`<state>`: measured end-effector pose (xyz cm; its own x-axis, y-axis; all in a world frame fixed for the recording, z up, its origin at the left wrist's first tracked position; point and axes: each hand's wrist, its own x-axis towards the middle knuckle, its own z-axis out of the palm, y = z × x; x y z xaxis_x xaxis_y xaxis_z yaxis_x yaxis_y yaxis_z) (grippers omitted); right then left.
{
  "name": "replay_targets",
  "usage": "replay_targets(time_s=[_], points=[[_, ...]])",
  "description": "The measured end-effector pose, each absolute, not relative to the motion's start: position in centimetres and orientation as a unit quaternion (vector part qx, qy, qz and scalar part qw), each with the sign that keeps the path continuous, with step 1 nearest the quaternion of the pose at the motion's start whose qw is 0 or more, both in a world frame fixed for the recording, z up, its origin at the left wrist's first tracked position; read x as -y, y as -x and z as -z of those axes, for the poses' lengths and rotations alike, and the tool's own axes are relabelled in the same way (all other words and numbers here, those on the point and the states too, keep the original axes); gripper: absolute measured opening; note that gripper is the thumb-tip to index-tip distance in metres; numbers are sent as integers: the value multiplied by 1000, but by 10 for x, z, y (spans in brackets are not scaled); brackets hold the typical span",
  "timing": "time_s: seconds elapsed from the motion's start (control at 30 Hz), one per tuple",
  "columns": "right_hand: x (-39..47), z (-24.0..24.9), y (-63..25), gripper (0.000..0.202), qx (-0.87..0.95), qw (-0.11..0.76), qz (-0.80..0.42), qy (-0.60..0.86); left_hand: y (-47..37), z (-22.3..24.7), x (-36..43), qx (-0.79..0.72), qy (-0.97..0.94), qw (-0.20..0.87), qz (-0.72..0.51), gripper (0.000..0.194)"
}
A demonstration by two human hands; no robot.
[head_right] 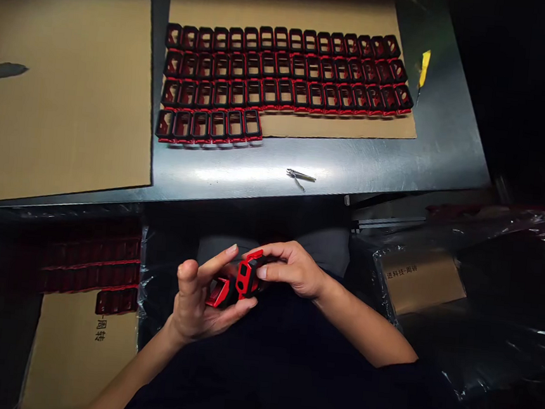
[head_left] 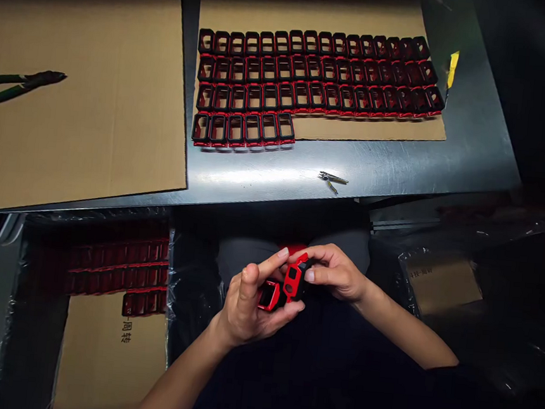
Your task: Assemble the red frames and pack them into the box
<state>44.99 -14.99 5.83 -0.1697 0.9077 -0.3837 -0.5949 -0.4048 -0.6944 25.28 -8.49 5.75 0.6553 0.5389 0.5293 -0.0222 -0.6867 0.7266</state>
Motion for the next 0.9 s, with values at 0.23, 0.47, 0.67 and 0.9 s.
replay_targets(time_s=[0.23, 0.47, 0.67, 0.9], points=[[148, -55, -445, 29, 117, 483, -791, 357, -258, -66, 85, -196, -837, 376, -347, 118], [150, -49, -445, 34, 70, 458, -818, 341, -262, -67, 83, -224, -844, 374, -313, 110], [148, -57, -448, 38, 119, 461, -760, 442, -259, -65, 83, -255, -871, 349, -233, 101], [141, -85, -453, 39, 228, 403, -704, 538, -259, -59, 82, -261, -826, 444, -227, 77]])
